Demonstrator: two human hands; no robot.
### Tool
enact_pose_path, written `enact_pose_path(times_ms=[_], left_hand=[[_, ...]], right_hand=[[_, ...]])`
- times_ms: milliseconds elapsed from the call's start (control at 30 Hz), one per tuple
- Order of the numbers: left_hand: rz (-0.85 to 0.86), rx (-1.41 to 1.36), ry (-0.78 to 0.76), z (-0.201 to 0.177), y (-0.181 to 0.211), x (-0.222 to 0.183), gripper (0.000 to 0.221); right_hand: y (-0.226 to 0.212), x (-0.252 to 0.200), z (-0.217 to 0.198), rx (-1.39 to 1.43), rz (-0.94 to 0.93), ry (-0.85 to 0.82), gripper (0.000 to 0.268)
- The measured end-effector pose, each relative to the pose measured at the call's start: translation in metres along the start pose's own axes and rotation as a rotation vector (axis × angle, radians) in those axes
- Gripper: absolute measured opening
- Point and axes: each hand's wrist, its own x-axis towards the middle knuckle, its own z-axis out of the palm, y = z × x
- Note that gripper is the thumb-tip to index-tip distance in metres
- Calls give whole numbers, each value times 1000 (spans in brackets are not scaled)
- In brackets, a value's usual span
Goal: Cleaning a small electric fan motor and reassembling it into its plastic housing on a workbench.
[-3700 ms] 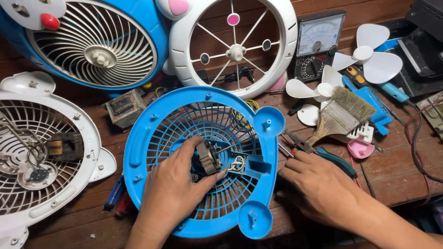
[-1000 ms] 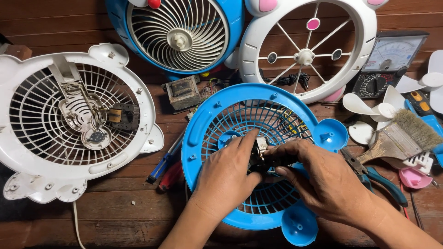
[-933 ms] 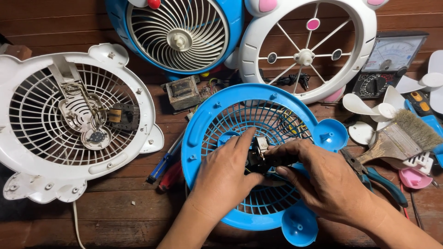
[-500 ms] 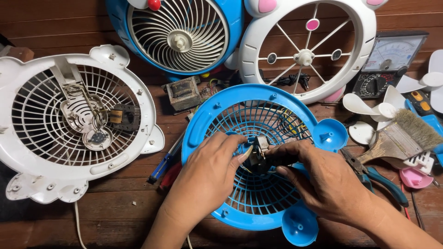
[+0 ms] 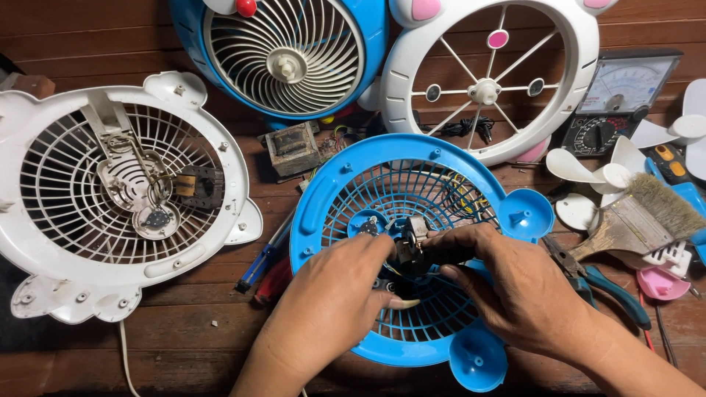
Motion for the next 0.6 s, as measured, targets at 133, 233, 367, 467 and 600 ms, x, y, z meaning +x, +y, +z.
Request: enact_pose_path(times_ms=[133,233,367,467,600], left_hand=[[-18,-77,157,4,12,11,55],[-28,-236,139,9,19,21,82],[-50,-412,97,14,19,28,84],[0,-466,119,17,18,32,72],[32,-449,143,17,18,33,50]], right_hand=[[2,-1,2,-2,5,3,28],[4,-3,3,-26,24,5,30],[3,-3,3,-16,15,3,30],[3,-1,1,-7,13,7,30],[3,-1,-2,12,68,-23,32]])
